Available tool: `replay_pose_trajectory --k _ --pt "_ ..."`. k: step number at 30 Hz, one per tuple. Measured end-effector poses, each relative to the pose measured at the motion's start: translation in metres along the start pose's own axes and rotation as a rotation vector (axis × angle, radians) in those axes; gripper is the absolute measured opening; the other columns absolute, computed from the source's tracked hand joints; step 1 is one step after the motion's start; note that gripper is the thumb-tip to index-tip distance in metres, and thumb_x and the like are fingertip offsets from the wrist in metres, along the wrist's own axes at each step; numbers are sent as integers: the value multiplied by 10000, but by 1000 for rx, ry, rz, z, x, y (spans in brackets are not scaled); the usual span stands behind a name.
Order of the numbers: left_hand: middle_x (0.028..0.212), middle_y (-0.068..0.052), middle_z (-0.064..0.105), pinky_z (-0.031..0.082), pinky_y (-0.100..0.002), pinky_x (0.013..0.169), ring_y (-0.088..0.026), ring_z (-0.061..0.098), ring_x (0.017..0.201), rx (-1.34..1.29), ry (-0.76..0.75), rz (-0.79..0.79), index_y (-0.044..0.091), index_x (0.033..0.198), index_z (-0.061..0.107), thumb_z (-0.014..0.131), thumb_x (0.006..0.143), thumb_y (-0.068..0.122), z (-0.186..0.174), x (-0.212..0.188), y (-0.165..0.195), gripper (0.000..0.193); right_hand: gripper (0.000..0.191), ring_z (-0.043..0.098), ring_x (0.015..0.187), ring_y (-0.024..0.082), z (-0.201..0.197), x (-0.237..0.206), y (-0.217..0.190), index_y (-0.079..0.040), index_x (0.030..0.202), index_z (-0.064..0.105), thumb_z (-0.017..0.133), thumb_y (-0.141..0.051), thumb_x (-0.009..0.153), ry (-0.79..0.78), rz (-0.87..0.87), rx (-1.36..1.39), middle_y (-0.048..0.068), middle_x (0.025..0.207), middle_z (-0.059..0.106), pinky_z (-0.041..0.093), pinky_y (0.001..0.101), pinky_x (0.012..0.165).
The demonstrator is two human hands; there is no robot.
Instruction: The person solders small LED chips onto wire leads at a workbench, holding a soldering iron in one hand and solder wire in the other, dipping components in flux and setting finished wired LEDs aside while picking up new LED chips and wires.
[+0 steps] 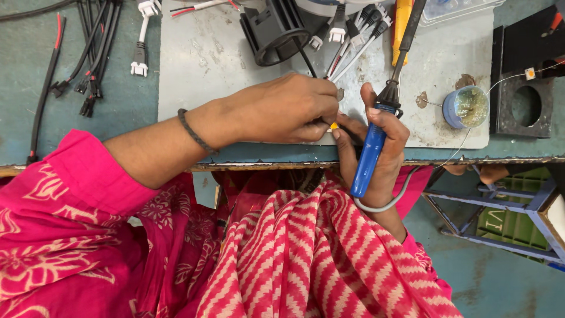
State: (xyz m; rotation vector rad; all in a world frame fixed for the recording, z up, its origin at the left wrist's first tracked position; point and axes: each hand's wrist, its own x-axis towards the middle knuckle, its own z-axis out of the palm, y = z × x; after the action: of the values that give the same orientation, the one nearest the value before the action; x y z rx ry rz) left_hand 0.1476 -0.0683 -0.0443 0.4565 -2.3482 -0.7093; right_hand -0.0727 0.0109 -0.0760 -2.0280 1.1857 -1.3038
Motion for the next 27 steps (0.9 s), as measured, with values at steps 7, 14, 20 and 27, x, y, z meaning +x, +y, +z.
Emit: replay_pose_trajectory --k 7,14,20,27 --pt "929 -138 611 558 -441 720 -340 679 849 178 50 135 -18 922 659 712 848 137 4 -3 3 180 585 731 1199 270 0 2 -4 -81 1366 315 740 113 1015 20 5 4 286 1538 496 649 285 960" --pt "857 -93 630 534 -440 622 -311 668 726 288 56 104 22 865 662 721 801 172 8 -7 8 174 600 741 1177 267 1 2 -9 -85 1362 304 742 119 1006 21 11 -5 289 1591 481 650 287 958" --pt "788 -85 606 539 -443 633 -297 672 729 321 44 70 46 818 625 722 807 175 7 -5 9 162 610 643 1331 300 -6 -6 -7 -104 1408 280 660 172 1018 50 8 139 292 1562 426 625 395 1050" --pt "861 -99 617 534 -452 646 -307 670 752 310 51 74 42 861 636 724 795 186 7 -4 9 181 336 710 1216 330 -47 -18 17 -85 1449 412 591 -62 1166 321 -104 191 308 1410 628 654 433 920"
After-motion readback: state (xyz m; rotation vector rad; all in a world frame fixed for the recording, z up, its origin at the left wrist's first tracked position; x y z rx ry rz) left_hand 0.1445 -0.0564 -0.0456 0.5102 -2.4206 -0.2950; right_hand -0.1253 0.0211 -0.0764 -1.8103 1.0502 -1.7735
